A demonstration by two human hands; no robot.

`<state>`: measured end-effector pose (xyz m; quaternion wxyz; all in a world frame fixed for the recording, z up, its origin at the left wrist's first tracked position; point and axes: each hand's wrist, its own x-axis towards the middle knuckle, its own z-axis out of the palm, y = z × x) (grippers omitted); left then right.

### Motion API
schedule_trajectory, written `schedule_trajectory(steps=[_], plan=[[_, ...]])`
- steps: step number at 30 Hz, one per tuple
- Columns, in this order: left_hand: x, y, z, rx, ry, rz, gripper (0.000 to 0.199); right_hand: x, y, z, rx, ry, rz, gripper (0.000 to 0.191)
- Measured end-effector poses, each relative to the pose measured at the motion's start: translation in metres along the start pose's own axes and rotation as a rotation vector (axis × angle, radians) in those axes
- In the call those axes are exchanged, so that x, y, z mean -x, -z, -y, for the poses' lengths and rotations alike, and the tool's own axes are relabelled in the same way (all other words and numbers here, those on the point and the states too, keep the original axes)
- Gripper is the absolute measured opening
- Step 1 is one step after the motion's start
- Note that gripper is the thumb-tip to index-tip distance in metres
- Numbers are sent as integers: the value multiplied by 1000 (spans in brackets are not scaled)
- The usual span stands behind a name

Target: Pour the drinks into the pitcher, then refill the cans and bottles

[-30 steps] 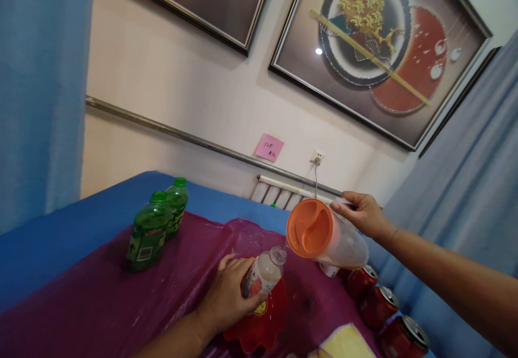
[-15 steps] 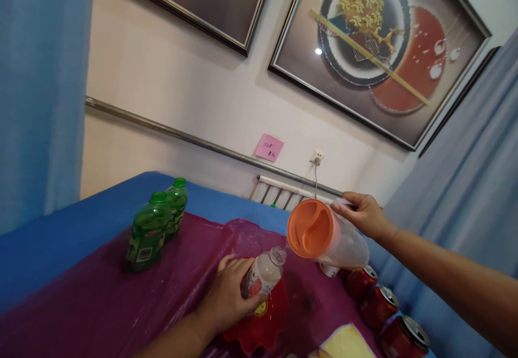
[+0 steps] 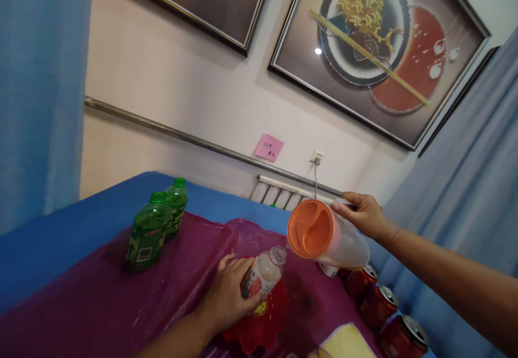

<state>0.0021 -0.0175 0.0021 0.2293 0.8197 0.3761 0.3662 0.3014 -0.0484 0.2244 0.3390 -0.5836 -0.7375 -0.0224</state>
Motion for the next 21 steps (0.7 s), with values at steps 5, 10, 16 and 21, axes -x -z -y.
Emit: schedule_trajectory(steps=[5,10,16,21], plan=[[0,-1,3,2,2,13,58,0,0,1,6,5,4,57],[1,-1,3,2,3,19,59,-1,1,1,16,4,2,57],[1,-1,2,-2,-9,7,61,-2,1,3,25,16,0,58],[2,-1,4,-1,-19,-4,60,-1,1,5,6,19,3,57]])
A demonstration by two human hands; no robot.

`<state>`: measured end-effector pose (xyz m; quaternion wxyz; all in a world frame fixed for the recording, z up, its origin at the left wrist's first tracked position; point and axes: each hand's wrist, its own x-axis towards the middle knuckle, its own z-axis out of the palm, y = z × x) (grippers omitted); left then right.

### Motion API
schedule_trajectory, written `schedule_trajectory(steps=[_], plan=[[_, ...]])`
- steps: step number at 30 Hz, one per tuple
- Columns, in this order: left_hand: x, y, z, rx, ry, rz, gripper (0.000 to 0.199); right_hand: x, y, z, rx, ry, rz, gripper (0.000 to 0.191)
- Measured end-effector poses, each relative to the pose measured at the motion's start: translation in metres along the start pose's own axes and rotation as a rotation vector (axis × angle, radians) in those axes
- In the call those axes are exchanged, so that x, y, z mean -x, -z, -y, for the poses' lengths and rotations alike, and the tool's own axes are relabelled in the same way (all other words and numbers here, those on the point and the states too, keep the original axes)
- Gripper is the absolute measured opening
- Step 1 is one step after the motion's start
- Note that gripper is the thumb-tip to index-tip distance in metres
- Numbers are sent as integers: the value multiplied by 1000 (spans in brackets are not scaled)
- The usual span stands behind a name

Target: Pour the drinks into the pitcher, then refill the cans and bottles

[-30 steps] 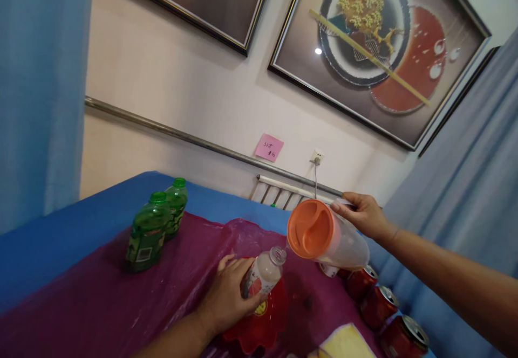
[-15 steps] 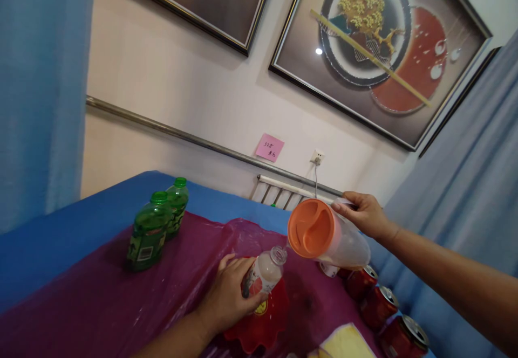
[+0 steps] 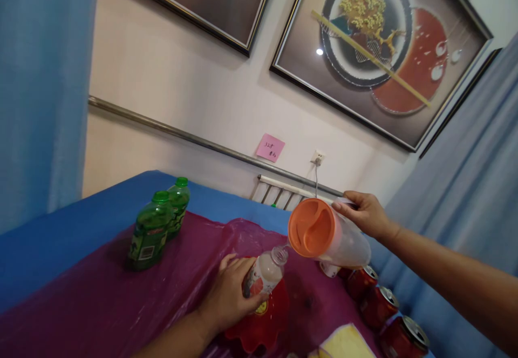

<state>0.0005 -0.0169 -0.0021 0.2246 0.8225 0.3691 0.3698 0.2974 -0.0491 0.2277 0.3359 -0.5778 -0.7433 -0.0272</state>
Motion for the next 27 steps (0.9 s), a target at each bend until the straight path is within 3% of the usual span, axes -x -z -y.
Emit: schedule_trajectory(steps=[27], plan=[[0,1,-3,0,-17,-27,59,2,7,2,-33,-6,-11,60]])
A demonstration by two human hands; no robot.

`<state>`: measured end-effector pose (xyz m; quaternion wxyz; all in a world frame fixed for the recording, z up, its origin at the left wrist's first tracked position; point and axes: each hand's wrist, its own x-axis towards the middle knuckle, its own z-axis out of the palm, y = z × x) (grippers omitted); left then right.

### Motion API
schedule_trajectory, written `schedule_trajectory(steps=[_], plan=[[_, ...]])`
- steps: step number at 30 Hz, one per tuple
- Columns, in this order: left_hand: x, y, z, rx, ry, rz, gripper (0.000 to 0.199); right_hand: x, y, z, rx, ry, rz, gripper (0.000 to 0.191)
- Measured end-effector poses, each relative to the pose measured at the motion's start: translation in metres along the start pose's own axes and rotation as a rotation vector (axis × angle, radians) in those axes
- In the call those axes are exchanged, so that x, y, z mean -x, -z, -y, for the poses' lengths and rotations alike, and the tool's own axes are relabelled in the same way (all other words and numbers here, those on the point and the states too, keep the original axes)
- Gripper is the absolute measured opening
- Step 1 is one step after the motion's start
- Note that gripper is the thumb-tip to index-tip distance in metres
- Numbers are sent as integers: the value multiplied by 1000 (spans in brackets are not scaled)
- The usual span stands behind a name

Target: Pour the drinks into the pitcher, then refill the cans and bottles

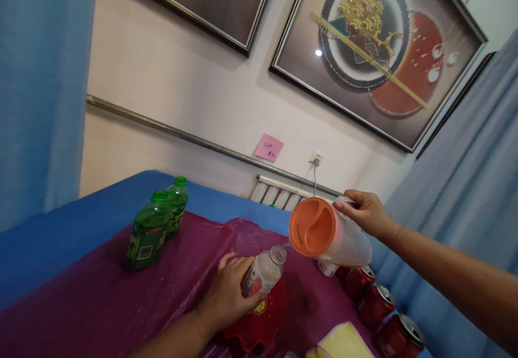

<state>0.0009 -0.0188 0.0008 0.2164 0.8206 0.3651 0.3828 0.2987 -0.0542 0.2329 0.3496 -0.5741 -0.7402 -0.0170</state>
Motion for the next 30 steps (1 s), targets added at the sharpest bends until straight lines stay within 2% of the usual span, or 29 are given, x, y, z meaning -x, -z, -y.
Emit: schedule_trajectory(steps=[30], plan=[[0,0,0,-8,-36,-28,54,2,1,0,11,-2,-17,59]])
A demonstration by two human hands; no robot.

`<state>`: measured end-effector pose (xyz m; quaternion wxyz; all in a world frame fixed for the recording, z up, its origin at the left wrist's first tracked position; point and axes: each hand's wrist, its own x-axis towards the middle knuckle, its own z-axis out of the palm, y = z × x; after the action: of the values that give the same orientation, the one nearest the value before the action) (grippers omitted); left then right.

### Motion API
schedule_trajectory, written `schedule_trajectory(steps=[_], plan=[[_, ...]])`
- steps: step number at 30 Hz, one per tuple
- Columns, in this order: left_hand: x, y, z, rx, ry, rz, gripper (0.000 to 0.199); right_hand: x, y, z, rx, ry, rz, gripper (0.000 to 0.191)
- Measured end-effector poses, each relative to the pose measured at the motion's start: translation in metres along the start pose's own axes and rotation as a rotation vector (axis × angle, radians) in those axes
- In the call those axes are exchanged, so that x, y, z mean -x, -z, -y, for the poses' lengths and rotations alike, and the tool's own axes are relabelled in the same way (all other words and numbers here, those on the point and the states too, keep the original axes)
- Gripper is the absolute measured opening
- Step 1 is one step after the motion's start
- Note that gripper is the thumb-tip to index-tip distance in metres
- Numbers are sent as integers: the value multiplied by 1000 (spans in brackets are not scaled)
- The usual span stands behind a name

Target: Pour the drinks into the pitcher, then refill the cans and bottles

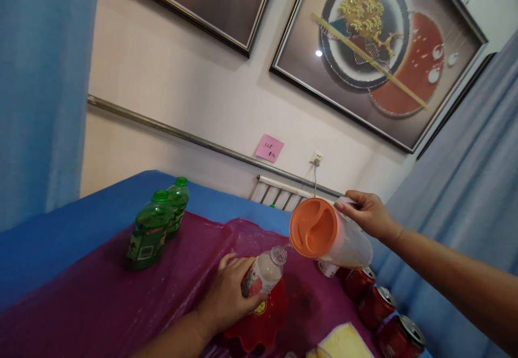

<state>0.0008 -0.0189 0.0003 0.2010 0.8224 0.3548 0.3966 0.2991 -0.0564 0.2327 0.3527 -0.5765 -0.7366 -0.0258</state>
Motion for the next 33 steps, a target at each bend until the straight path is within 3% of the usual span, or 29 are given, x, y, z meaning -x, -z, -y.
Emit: schedule_trajectory(steps=[33], plan=[[0,2,-1,9,37,33,60,-2,-4,-2,34,-5,33,58]])
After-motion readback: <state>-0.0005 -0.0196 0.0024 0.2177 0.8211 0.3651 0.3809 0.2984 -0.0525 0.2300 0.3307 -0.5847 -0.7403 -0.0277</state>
